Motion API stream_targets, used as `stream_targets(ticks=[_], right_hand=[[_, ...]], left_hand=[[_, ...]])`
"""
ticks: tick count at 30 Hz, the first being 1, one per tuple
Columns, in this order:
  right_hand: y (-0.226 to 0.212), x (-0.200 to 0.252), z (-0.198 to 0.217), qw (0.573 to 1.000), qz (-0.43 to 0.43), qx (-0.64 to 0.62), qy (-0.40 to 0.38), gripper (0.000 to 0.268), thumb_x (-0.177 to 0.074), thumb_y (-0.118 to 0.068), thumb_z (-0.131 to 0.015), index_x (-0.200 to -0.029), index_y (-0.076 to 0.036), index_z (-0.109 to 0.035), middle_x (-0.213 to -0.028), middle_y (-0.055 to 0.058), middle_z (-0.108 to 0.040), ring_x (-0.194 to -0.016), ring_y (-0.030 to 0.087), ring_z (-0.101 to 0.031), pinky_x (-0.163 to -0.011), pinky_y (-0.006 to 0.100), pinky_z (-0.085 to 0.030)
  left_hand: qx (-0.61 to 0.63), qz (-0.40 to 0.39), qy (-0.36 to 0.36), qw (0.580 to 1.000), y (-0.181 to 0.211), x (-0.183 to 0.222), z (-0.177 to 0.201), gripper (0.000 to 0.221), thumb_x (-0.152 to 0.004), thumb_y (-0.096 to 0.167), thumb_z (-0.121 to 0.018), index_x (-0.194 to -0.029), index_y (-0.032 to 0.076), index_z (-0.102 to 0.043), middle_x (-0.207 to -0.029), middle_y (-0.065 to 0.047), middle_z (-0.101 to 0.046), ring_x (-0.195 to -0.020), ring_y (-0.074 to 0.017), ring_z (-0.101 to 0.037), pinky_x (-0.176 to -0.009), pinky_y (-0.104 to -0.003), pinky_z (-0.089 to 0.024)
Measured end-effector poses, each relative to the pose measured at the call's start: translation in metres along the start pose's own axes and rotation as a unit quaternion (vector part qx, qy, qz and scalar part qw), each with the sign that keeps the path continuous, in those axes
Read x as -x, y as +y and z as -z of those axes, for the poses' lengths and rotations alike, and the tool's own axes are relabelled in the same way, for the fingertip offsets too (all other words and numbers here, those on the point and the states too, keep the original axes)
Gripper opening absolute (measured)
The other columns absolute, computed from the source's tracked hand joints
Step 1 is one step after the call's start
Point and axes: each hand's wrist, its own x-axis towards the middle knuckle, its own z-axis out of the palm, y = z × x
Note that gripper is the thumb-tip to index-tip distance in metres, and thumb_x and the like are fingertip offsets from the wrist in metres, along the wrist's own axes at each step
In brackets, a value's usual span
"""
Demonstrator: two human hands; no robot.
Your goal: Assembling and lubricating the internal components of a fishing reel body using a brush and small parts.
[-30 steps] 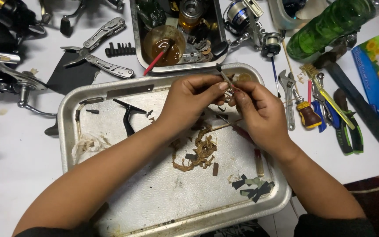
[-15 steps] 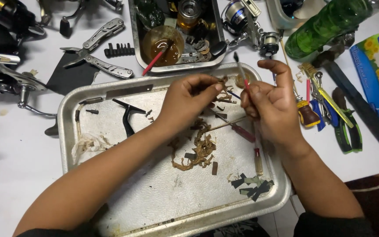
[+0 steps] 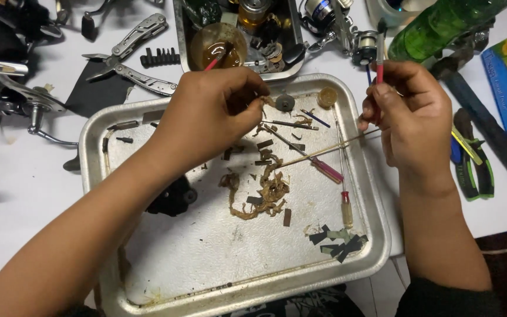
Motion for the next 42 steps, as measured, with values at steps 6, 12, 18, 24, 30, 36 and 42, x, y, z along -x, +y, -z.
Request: stream_targets(ticks=[6, 12, 18, 24, 30, 36, 42], right_hand=[[0.013, -0.007, 0.017, 0.998, -0.011, -0.055, 0.005, 0.025, -0.105, 0.000, -0.058, -0.129, -0.006, -0.059, -0.095, 0.015, -0.064, -0.090, 0.020, -0.067, -0.069, 0.027, -0.059], [0.015, -0.007, 0.025, 0.994, -0.014, -0.109, 0.024, 0.020, -0.098, 0.000, -0.056, -0.112, 0.004, -0.070, -0.098, 0.017, -0.068, -0.091, 0.026, -0.072, -0.071, 0.028, -0.063], [0.020, -0.007, 0.028, 0.995, 0.058, -0.083, -0.021, 0.034, -0.093, -0.002, -0.069, -0.126, 0.001, -0.063, -0.106, 0.015, -0.068, -0.096, 0.019, -0.069, -0.080, 0.026, -0.060], [0.025, -0.006, 0.028, 0.993, 0.102, -0.064, -0.009, 0.020, -0.106, -0.010, -0.070, -0.121, -0.001, -0.061, -0.105, 0.015, -0.067, -0.095, 0.020, -0.070, -0.081, 0.027, -0.063], [0.029, -0.005, 0.026, 0.993, 0.104, -0.049, 0.013, 0.017, -0.111, -0.011, -0.065, -0.119, 0.002, -0.059, -0.117, 0.014, -0.063, -0.091, 0.020, -0.071, -0.080, 0.029, -0.066], [0.036, -0.005, 0.032, 0.995, 0.095, -0.022, 0.015, 0.023, -0.114, -0.020, -0.063, -0.125, 0.000, -0.061, -0.098, 0.013, -0.064, -0.087, 0.021, -0.067, -0.084, 0.030, -0.064], [0.041, -0.005, 0.033, 0.993, 0.114, -0.003, 0.028, 0.028, -0.115, -0.022, -0.066, -0.124, 0.003, -0.059, -0.103, 0.016, -0.062, -0.087, 0.023, -0.067, -0.081, 0.032, -0.064]], left_hand=[[-0.112, -0.020, -0.079, 0.990, -0.030, -0.013, -0.008, 0.010, -0.094, 0.008, -0.069, -0.099, 0.005, -0.077, -0.090, -0.008, -0.077, -0.079, -0.0207, -0.071, -0.069, -0.035, -0.056], [-0.147, -0.073, -0.096, 0.982, -0.035, -0.026, -0.028, 0.017, -0.085, 0.006, -0.068, -0.098, 0.007, -0.080, -0.089, -0.010, -0.077, -0.080, -0.0265, -0.071, -0.072, -0.040, -0.054], [-0.163, -0.066, -0.155, 0.972, -0.033, -0.026, -0.040, 0.011, -0.082, 0.003, -0.072, -0.093, 0.005, -0.075, -0.086, -0.012, -0.075, -0.080, -0.0312, -0.070, -0.070, -0.044, -0.055], [-0.243, 0.047, -0.190, 0.950, -0.048, -0.012, -0.025, 0.014, -0.085, 0.012, -0.081, -0.083, 0.006, -0.069, -0.077, -0.011, -0.069, -0.070, -0.0291, -0.067, -0.054, -0.045, -0.050], [-0.275, 0.029, -0.196, 0.941, -0.053, -0.003, -0.018, 0.010, -0.093, 0.012, -0.074, -0.085, 0.005, -0.075, -0.078, -0.010, -0.068, -0.066, -0.0286, -0.067, -0.059, -0.044, -0.057], [-0.253, -0.023, -0.196, 0.947, -0.071, 0.006, -0.023, 0.017, -0.086, 0.000, -0.068, -0.070, 0.006, -0.068, -0.069, -0.009, -0.062, -0.058, -0.0301, -0.062, -0.048, -0.045, -0.046], [-0.305, -0.060, -0.182, 0.933, -0.086, 0.011, -0.025, 0.012, -0.072, -0.006, -0.068, -0.067, 0.004, -0.064, -0.066, -0.009, -0.059, -0.055, -0.0315, -0.061, -0.042, -0.046, -0.046]])
